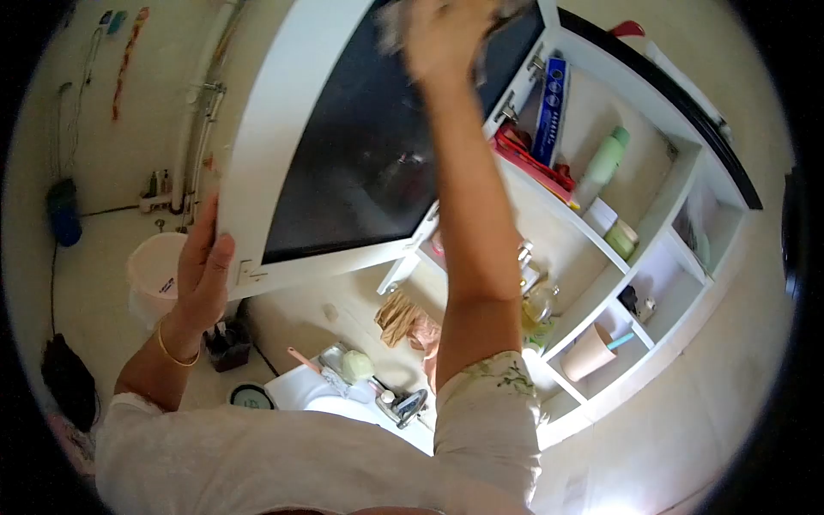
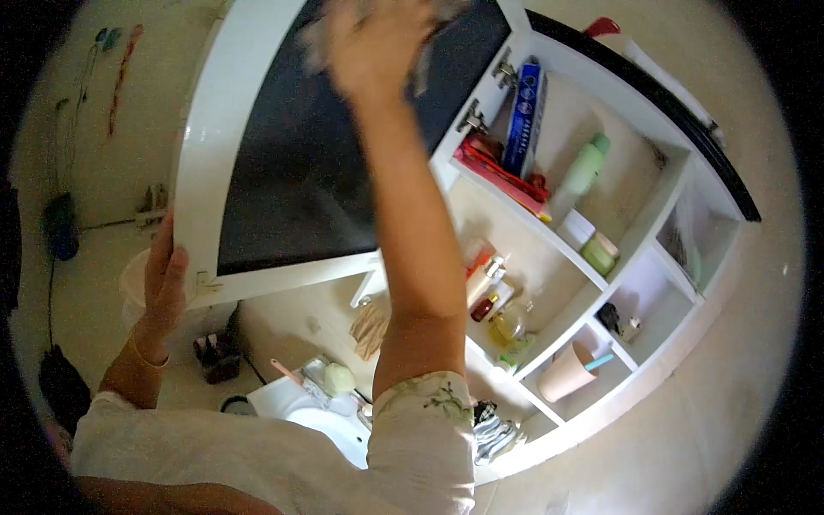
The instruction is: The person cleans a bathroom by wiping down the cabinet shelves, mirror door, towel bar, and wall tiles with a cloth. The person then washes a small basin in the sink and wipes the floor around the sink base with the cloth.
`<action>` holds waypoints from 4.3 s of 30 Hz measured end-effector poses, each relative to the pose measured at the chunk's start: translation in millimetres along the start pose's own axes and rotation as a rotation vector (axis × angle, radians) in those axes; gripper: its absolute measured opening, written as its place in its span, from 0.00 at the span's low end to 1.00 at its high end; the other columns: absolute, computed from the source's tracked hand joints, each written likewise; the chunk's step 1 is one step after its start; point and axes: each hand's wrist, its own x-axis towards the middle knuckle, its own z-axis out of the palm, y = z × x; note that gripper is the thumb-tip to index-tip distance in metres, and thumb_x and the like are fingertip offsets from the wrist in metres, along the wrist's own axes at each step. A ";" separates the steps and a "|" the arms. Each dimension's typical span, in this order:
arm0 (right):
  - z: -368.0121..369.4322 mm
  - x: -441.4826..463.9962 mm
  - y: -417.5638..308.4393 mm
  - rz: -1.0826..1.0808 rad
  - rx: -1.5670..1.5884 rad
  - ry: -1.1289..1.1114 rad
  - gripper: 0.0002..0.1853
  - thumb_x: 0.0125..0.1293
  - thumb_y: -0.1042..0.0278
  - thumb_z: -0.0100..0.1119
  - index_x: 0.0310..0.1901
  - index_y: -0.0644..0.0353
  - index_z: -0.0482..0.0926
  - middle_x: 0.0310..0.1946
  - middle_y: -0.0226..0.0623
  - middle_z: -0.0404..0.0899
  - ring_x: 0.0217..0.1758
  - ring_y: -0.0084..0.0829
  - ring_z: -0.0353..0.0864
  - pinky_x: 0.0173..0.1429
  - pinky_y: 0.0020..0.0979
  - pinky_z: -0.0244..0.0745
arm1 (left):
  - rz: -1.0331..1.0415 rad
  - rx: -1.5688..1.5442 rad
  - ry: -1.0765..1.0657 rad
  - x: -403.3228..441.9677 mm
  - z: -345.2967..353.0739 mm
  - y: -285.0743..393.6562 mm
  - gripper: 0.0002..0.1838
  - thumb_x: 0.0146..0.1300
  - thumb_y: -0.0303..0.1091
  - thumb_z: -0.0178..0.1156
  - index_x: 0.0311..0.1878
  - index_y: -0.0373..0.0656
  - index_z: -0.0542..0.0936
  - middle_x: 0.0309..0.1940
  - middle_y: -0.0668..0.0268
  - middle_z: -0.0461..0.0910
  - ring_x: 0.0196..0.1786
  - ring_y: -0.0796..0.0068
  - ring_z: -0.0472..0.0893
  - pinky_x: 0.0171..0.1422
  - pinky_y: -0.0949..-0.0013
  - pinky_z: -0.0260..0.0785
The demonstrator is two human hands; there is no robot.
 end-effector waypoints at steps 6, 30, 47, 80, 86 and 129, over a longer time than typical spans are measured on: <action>16.1 48.5 22.1 0.503 0.220 -0.085 0.30 0.69 0.48 0.41 0.63 0.61 0.67 0.60 0.59 0.66 0.66 0.55 0.60 0.71 0.47 0.51 | 0.017 -0.105 0.019 2.0 4.8 2.7 0.29 0.73 0.38 0.45 0.69 0.29 0.54 0.66 0.54 0.62 0.67 0.70 0.62 0.70 0.68 0.53; -79.7 -189.0 -58.4 0.766 0.370 -0.231 0.25 0.68 0.60 0.48 0.57 0.74 0.65 0.58 0.59 0.65 0.63 0.53 0.63 0.69 0.45 0.50 | 0.111 0.143 0.037 1.8 3.2 4.6 0.28 0.72 0.37 0.46 0.69 0.31 0.56 0.67 0.54 0.63 0.67 0.70 0.64 0.70 0.69 0.54; -151.9 -281.3 -145.4 0.717 0.511 -0.441 0.32 0.58 0.66 0.51 0.62 0.75 0.58 0.64 0.71 0.48 0.69 0.68 0.44 0.72 0.56 0.35 | 0.074 -0.088 0.080 -2.1 6.7 -9.8 0.27 0.72 0.37 0.46 0.69 0.32 0.58 0.64 0.60 0.67 0.63 0.74 0.67 0.68 0.72 0.57; -110.0 -192.2 -121.3 0.240 0.650 -0.484 0.32 0.50 0.50 0.58 0.54 0.64 0.73 0.53 0.62 0.68 0.57 0.64 0.65 0.65 0.63 0.49 | 0.039 -0.088 0.052 -4.2 -6.2 -19.2 0.28 0.72 0.41 0.47 0.69 0.33 0.59 0.62 0.59 0.68 0.61 0.74 0.68 0.66 0.72 0.59; -38.5 -110.2 -27.8 0.472 0.548 -0.398 0.26 0.64 0.49 0.47 0.49 0.69 0.74 0.52 0.57 0.71 0.55 0.49 0.70 0.61 0.43 0.61 | 0.102 -0.077 -0.003 2.7 1.0 -5.4 0.29 0.72 0.38 0.47 0.70 0.32 0.55 0.66 0.59 0.64 0.65 0.75 0.65 0.68 0.72 0.55; -19.5 -4.1 -1.4 0.006 0.489 -0.076 0.29 0.66 0.50 0.46 0.62 0.63 0.67 0.59 0.56 0.70 0.62 0.56 0.67 0.69 0.42 0.56 | 0.036 -0.182 -0.035 1.2 3.1 7.1 0.29 0.73 0.38 0.44 0.69 0.27 0.53 0.66 0.50 0.62 0.67 0.68 0.63 0.69 0.68 0.54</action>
